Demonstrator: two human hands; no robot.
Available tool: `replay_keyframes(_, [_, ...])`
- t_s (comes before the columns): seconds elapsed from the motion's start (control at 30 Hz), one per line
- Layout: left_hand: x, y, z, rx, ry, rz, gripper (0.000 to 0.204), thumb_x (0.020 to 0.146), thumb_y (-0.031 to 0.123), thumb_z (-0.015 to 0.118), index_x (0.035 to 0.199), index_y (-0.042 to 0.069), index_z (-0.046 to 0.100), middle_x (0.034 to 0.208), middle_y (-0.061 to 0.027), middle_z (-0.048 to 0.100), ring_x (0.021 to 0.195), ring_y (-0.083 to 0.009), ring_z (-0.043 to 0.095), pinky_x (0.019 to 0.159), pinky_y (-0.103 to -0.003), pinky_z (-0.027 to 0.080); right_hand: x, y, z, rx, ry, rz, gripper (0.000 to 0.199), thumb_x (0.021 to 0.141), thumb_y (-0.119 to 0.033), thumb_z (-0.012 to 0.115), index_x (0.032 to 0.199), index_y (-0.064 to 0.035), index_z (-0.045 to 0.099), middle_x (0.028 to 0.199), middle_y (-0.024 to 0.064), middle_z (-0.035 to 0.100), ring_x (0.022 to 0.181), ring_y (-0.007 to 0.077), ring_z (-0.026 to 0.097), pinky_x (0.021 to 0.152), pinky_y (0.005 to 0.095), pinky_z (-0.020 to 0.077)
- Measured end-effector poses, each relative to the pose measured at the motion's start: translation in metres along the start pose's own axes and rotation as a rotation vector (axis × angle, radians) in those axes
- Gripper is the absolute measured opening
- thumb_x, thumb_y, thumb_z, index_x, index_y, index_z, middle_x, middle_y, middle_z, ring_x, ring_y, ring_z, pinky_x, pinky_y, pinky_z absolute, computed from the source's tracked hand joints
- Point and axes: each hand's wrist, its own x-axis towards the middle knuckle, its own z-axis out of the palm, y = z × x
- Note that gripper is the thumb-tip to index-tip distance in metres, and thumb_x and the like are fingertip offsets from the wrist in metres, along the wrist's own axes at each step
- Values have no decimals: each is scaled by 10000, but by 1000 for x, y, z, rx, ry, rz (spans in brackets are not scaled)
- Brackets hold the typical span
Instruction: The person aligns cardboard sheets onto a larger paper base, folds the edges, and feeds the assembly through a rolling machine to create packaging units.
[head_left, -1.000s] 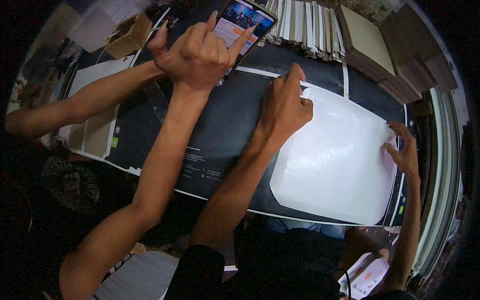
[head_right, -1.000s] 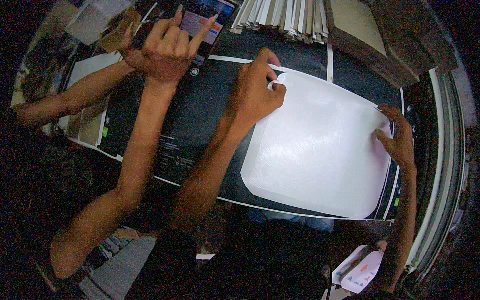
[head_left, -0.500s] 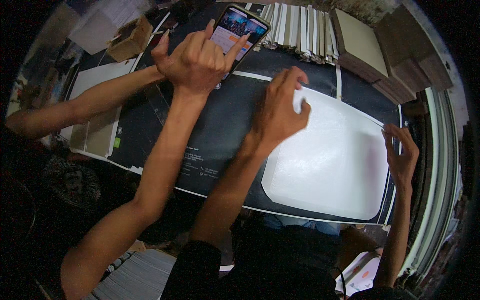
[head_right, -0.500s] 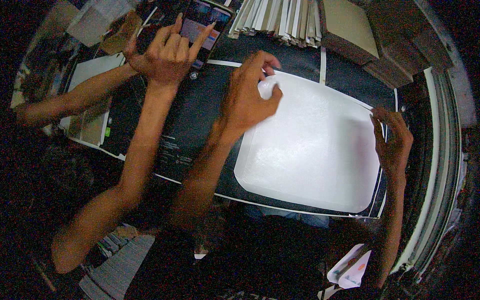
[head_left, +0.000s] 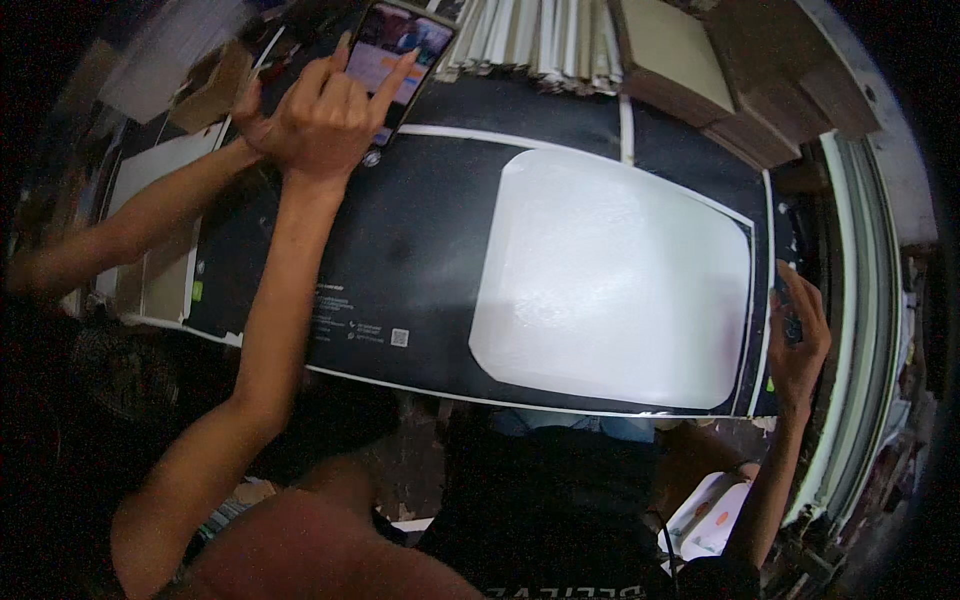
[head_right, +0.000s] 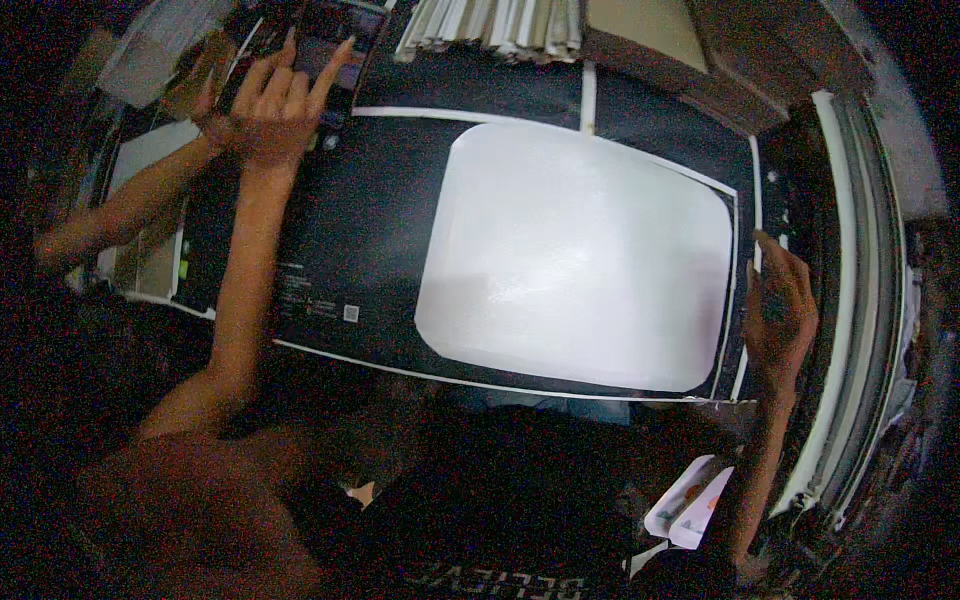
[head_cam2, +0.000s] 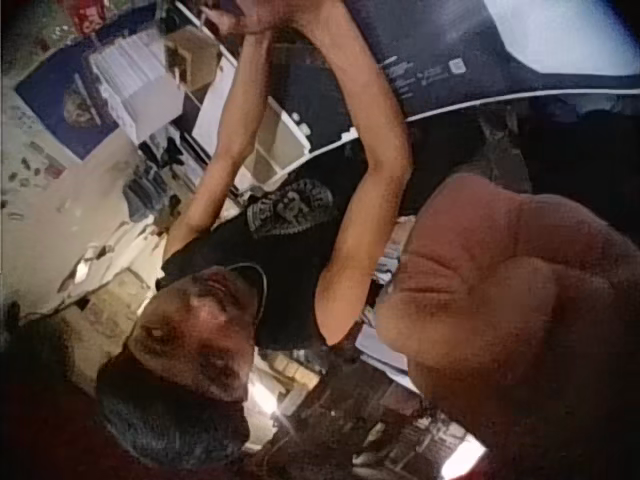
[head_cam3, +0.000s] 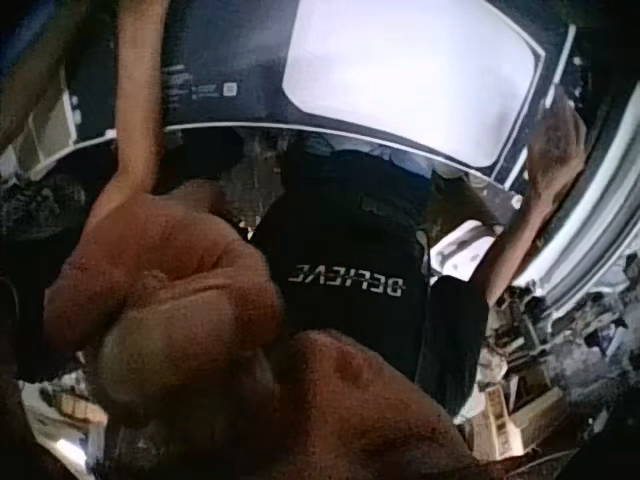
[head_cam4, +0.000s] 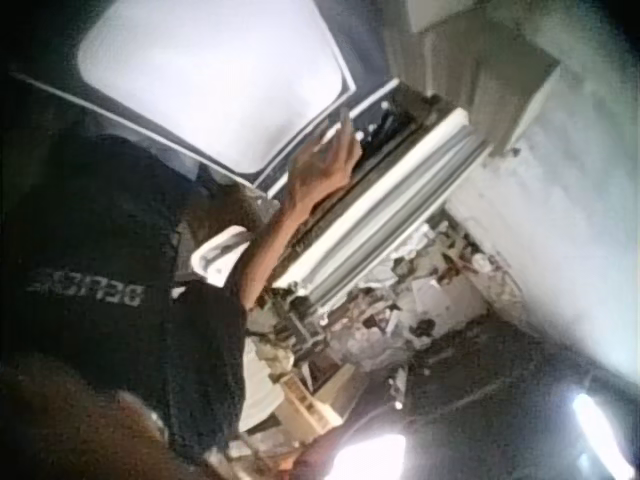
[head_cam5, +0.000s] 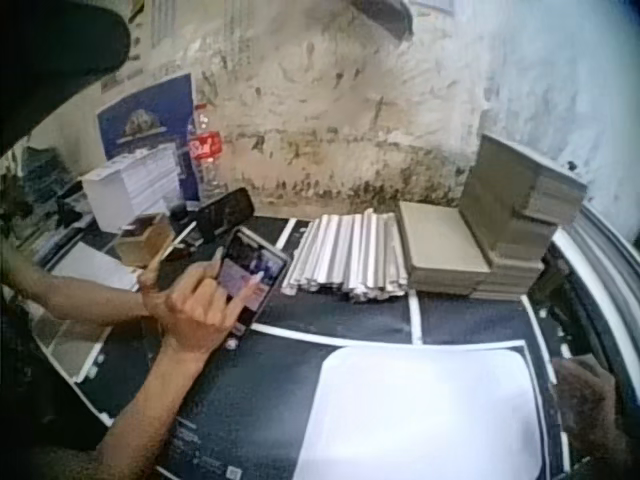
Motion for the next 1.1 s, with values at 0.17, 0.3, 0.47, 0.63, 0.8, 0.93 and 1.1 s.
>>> replay_keyframes(0.17, [-45,65,-84,-180,359,120,217,783,115,769,951,60,644,841,-60,606,723,-173,568,577,-304,418,-18,-1,-40,-167,-11,-179,147,797,-77,737,915,-39,659,1115,140,686,1084,356,618,974,460,478])
replay_keyframes(0.3, [-65,160,-88,-595,459,355,191,786,128,769,925,58,657,826,-48,601,727,-160,555,570,-293,397,-56,2,-57,-139,159,224,281,862,-156,769,1092,-26,674,1174,150,664,1141,349,593,1014,467,457])
replay_keyframes(0.47, [-22,215,-35,-788,277,410,318,747,221,786,987,64,649,908,-109,635,886,-267,596,791,-447,450,-125,43,-100,-424,224,381,665,882,-182,776,1461,-35,485,1467,226,515,1329,377,502,1146,473,356])
replay_keyframes(0.63, [-10,245,-24,-686,119,405,455,642,232,795,1053,78,677,1080,-121,656,1017,-297,573,863,-440,416,-133,39,-116,-355,-12,695,914,801,-188,779,1572,-66,303,1575,148,426,1360,337,386,1189,522,213])
replay_keyframes(0.8, [8,293,-19,-672,-86,445,477,643,281,786,1058,66,687,1084,-134,647,1035,-305,551,882,-433,403,-155,41,-135,-329,-52,782,1006,867,-160,719,1638,-122,74,1488,130,550,1323,340,408,1167,564,197])
replay_keyframes(0.93, [1,280,4,-560,26,462,562,665,336,783,1127,37,669,1134,-162,633,1123,-348,557,987,-483,399,-146,45,-117,-345,-113,665,893,919,-287,666,1606,-35,154,1408,205,581,1337,384,436,1145,550,229])
replay_keyframes(1.1, [-5,286,33,-619,-10,465,671,683,342,772,1259,43,601,1292,-219,587,1236,-412,525,1065,-579,373,-179,49,-121,-456,-157,705,593,1026,-293,575,1566,-159,368,1546,198,398,1440,368,334,1185,545,263])
